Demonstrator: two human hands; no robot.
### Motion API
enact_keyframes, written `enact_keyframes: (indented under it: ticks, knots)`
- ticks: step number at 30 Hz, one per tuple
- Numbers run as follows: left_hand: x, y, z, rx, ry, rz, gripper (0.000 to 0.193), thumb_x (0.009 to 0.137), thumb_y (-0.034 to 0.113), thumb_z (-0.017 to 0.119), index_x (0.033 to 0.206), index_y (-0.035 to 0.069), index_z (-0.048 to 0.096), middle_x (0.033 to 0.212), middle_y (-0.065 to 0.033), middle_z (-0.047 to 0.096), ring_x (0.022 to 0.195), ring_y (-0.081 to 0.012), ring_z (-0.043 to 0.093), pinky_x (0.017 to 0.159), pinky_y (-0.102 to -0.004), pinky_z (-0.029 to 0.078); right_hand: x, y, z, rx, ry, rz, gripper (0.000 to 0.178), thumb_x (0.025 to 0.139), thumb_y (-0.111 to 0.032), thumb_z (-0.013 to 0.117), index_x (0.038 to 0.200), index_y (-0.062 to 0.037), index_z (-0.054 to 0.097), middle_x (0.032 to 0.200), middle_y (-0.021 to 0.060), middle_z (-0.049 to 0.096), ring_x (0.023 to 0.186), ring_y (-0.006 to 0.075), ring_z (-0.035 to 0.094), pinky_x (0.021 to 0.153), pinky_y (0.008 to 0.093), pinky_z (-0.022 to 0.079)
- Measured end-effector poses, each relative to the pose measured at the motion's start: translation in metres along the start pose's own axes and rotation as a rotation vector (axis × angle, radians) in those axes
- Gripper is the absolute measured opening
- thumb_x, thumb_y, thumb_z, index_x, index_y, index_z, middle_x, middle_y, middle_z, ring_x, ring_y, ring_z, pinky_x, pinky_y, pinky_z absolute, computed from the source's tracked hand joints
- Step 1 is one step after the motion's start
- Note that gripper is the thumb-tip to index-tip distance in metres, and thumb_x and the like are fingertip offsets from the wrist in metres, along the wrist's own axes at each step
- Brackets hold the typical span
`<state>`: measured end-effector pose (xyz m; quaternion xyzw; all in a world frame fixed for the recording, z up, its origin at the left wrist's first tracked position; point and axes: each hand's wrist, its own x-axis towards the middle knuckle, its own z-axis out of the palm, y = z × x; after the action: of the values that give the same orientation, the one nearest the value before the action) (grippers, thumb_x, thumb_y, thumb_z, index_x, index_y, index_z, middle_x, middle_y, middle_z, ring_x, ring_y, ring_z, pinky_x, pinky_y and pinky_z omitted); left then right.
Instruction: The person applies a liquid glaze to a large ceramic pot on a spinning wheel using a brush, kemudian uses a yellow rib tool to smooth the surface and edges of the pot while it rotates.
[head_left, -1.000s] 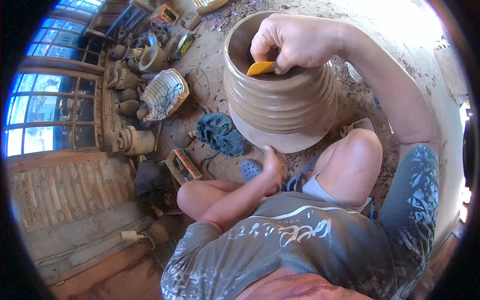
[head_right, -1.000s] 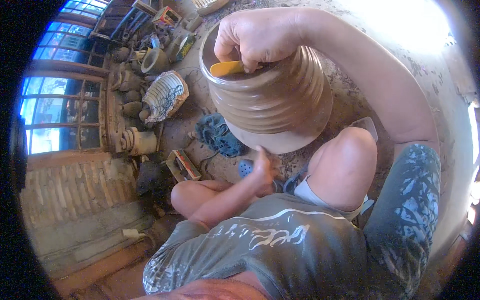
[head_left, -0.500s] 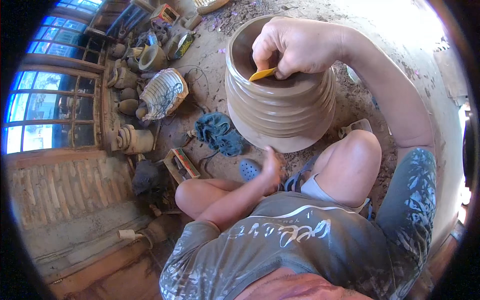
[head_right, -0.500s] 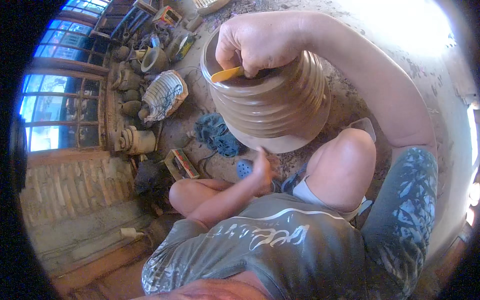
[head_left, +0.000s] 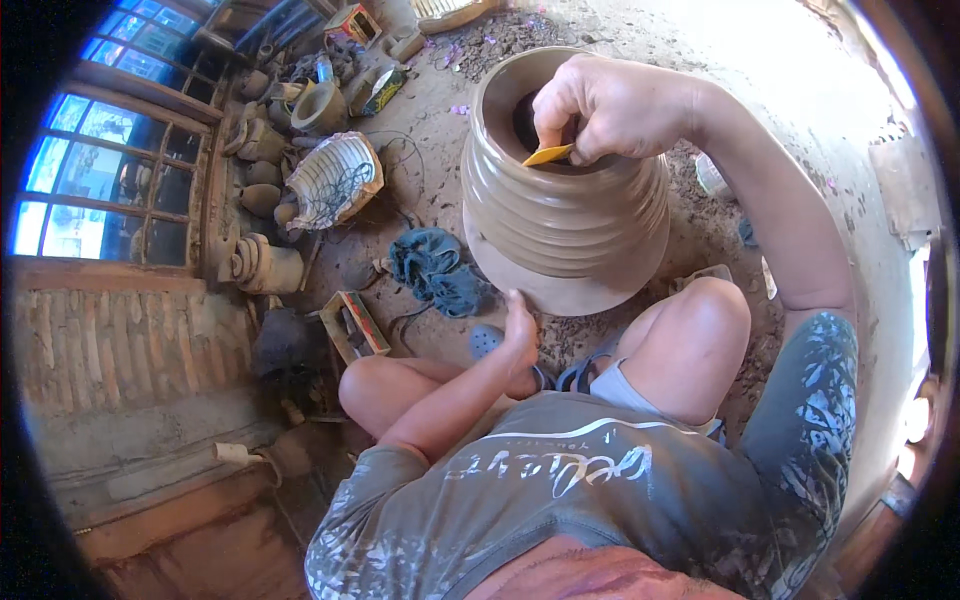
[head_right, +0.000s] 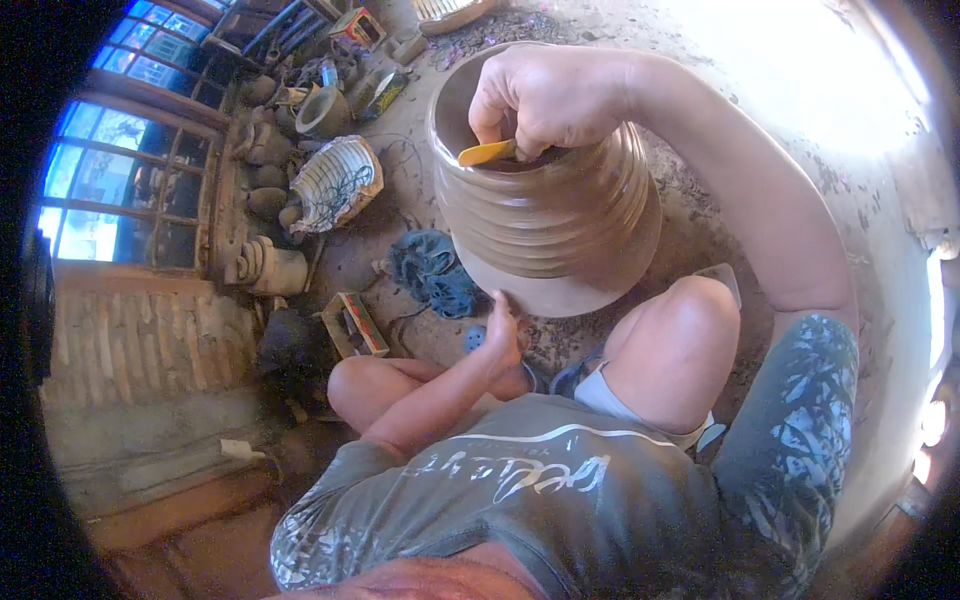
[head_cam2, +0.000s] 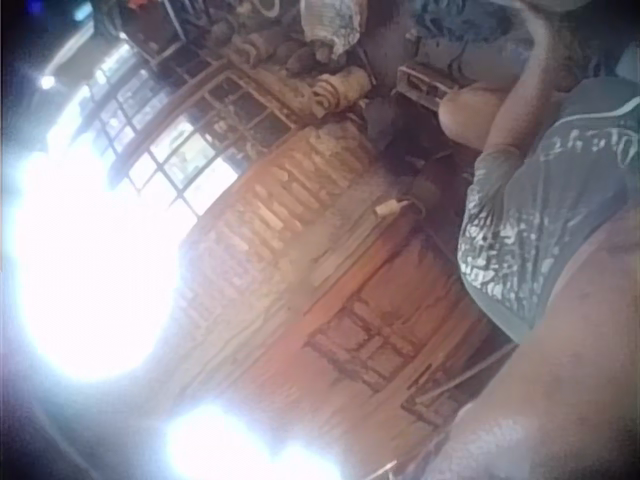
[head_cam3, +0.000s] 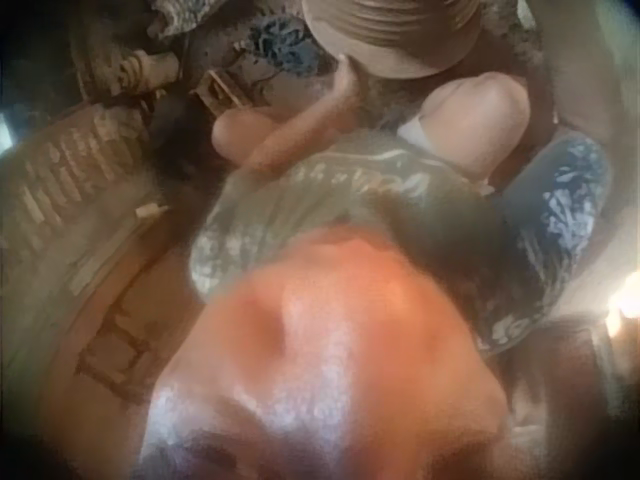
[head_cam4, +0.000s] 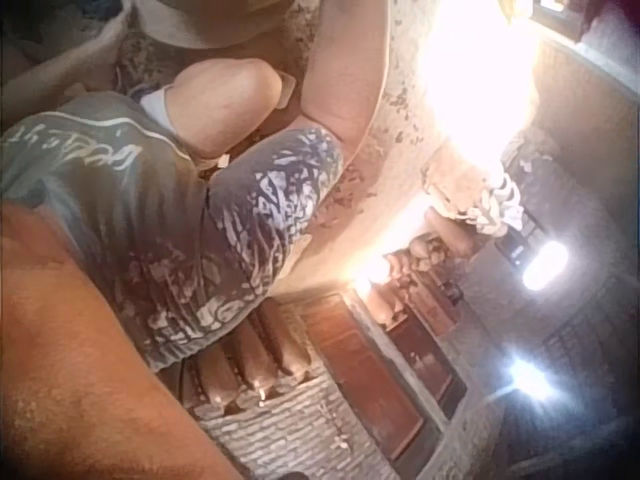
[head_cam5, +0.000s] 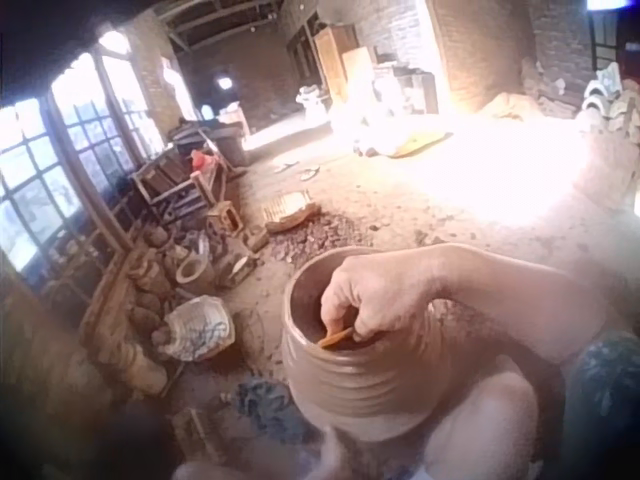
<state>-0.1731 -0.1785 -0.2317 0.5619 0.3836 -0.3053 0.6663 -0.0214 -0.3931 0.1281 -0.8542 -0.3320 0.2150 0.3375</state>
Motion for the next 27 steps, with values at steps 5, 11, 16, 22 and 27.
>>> enact_keyframes:
  ticks: [5,11,16,22,27]
  knots:
    - [-0.006,-0.034,0.002,0.063,-0.157,-0.05,0.069,0.098,0.075,0.03,0.122,0.016,0.056,0.102,-0.0043,0.058,0.091,-0.0199,0.051,0.076,-0.0408,0.04,0.004,0.002,0.001,0.06,-0.023,-0.005,0.021,0.067,0.007,0.068,0.087,0.003,0.072,0.079,0.0057,0.063,0.077,0.016,0.061,0.072,0.0296,0.049]
    - [0.014,-0.007,0.004,0.013,-0.027,0.128,0.068,0.103,0.065,0.025,0.153,0.019,0.029,0.14,-0.0102,0.048,0.112,-0.0282,0.051,0.09,-0.0479,0.042,-0.007,0.016,-0.005,-0.055,0.013,-0.076,0.023,0.072,0.008,0.065,0.092,0.0007,0.072,0.082,0.0039,0.067,0.079,0.0136,0.064,0.074,0.0301,0.052]
    - [0.036,0.023,-0.007,0.079,0.007,0.289,0.068,0.108,0.054,0.024,0.161,0.018,0.006,0.164,-0.0151,0.023,0.147,-0.0334,0.03,0.118,-0.0491,0.028,-0.045,0.034,-0.035,0.117,0.391,0.007,0.026,0.079,0.003,0.066,0.104,-0.0019,0.072,0.092,0.0062,0.072,0.091,0.0146,0.068,0.087,0.0315,0.054]
    - [0.053,-0.015,-0.004,0.115,-0.046,0.289,0.073,0.106,0.059,0.026,0.16,0.013,0.008,0.16,-0.0145,0.028,0.144,-0.0303,0.032,0.113,-0.0469,0.031,-0.064,0.047,-0.041,0.601,0.666,-0.053,0.029,0.096,-0.022,0.065,0.118,-0.0034,0.07,0.11,0.0085,0.073,0.102,0.0166,0.069,0.092,0.034,0.056]
    - [0.033,-0.056,0.016,0.205,-0.231,0.084,0.084,0.099,0.073,0.025,0.154,0.01,0.029,0.135,-0.0096,0.047,0.106,-0.0239,0.05,0.078,-0.0416,0.037,-0.048,0.041,-0.015,0.249,0.784,0.181,0.028,0.093,-0.022,0.069,0.114,-0.0048,0.073,0.096,0.0036,0.073,0.087,0.009,0.067,0.07,0.0209,0.05]
